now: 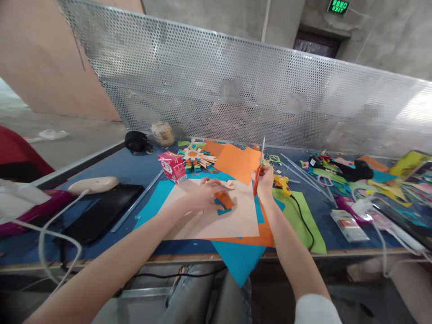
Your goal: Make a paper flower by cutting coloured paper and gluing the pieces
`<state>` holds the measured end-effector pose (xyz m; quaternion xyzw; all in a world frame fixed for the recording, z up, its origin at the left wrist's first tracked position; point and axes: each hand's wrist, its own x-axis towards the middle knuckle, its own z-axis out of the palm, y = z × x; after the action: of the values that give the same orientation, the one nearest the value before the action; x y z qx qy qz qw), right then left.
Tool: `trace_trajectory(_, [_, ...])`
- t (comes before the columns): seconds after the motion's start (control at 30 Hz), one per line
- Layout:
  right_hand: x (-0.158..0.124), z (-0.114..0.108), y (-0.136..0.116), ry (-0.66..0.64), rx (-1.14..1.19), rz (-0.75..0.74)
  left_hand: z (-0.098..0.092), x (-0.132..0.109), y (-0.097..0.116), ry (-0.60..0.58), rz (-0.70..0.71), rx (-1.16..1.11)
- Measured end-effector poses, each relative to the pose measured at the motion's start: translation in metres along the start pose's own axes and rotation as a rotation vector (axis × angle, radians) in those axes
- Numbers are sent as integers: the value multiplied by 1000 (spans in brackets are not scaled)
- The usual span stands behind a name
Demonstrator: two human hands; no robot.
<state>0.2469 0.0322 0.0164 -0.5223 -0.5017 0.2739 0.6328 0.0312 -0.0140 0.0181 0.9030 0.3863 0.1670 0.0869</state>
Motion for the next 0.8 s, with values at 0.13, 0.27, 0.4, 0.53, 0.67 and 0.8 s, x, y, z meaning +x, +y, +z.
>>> trace_trajectory(0.13, [10,-9,13,94,-207,1,2,2,3,-42,89,36])
trace_trajectory(0.27, [6,-12,16,94,-330,-14,5,5,2,14,154,15])
trace_trajectory(0.4, [4,-15,7,152,-383,-123,6,6,-4,271,-80,-309])
trace_trajectory(0.53, [-3,-11,-13,59,-175,-282,5,11,-13,531,-225,-784])
trace_trajectory(0.67, [-26,10,-30,-330,-11,-238,2,15,-16,627,-242,-1051])
trace_trajectory(0.8, [-44,35,-33,-562,41,-84,-3,14,-15,706,-315,-1116])
